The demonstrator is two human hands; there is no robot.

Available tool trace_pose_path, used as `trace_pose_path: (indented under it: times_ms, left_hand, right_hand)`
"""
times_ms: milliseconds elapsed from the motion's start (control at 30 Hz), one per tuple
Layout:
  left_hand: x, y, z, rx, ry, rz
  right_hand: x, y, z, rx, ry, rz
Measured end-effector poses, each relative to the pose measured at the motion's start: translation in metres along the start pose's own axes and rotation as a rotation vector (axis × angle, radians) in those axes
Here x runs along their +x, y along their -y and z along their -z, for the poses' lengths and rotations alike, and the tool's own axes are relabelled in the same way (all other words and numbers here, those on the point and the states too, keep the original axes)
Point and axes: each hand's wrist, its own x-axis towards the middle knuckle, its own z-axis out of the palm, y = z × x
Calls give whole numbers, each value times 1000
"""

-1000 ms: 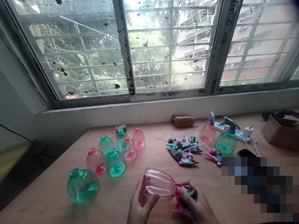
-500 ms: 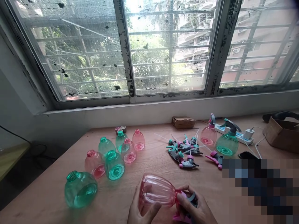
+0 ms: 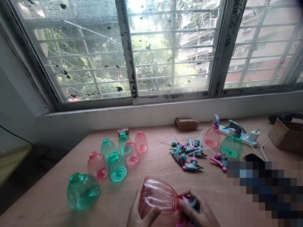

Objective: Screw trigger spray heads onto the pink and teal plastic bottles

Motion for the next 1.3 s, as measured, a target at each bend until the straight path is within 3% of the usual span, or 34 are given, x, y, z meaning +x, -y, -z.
trace_pose_path:
  times_ms: [233, 833, 1067, 1300]
  left_hand:
    - [-7, -1, 2, -12, 62, -9]
    - [-6, -21, -9, 30, -25, 31]
    - [-16, -31, -5, 33, 88, 39]
    - [-4, -17, -6, -24, 43, 16]
  right_hand:
    - [2, -8, 3, 62, -3, 10]
    - [-8, 11, -4, 4, -44, 62]
    - [-10, 13, -4, 50, -28, 30]
    - [-10, 10, -5, 94, -17, 32]
